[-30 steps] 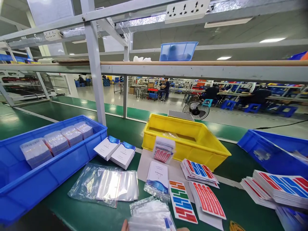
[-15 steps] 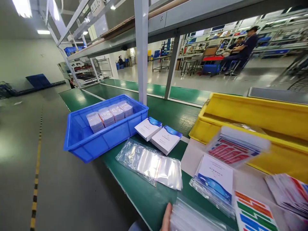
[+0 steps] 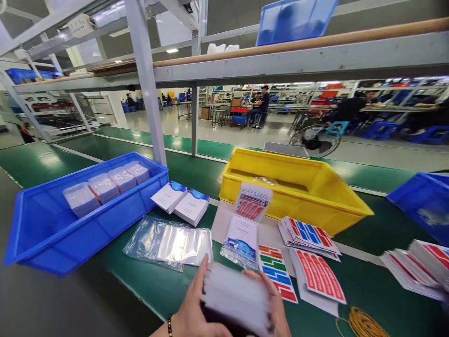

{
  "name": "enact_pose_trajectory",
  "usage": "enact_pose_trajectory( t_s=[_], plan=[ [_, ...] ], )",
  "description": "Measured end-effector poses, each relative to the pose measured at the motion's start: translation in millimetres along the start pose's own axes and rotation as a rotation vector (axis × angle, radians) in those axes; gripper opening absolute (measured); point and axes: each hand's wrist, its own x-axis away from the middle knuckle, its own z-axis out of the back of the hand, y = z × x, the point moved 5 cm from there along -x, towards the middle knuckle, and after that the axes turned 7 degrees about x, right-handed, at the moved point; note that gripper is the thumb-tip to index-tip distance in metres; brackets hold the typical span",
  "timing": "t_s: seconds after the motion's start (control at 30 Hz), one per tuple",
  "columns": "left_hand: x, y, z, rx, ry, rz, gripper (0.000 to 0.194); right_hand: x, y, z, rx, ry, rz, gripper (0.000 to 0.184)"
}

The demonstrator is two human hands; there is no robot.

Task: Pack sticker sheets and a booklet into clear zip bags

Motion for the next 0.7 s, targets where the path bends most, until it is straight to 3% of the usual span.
enact_pose_trajectory(
  t_s=[0.1,0.23,0.33,0.47,0.6,0.7],
  plan=[
    [-0.2,1.0,-7.2,0.120,-0.055,0.013,0.139,2.3,-12.5,-10.3,-0.207,-0.033,0.046,0.134],
    [2.3,-4.1,-11.2,0.167,-0.041,0.037,0.141,6.7,-11.0,-10.6,-0.073,0.034,0.067,0.133],
    [4.6,-7.3,-8.7,0.104,-0.063,0.001,0.134,10.8,-7.8,-5.2,0.075,0.130,0.168,0.122],
    [7.3,-5.5,-8.9,-0.025,-0.137,-0.089,0.123,6.7,-1.4,-0.4,0.099,0.182,0.175,0.088],
    [5.1,-1.6,-9.7,-0.011,-0.047,-0.099,0.131,-10.8,1.9,4.4,0.085,0.136,0.168,0.087],
    [1.8,-8.7,-10.4,0.005,-0.041,0.012,0.129,-16.6,11.2,4.7,0.103,0.094,0.077,0.080]
  ],
)
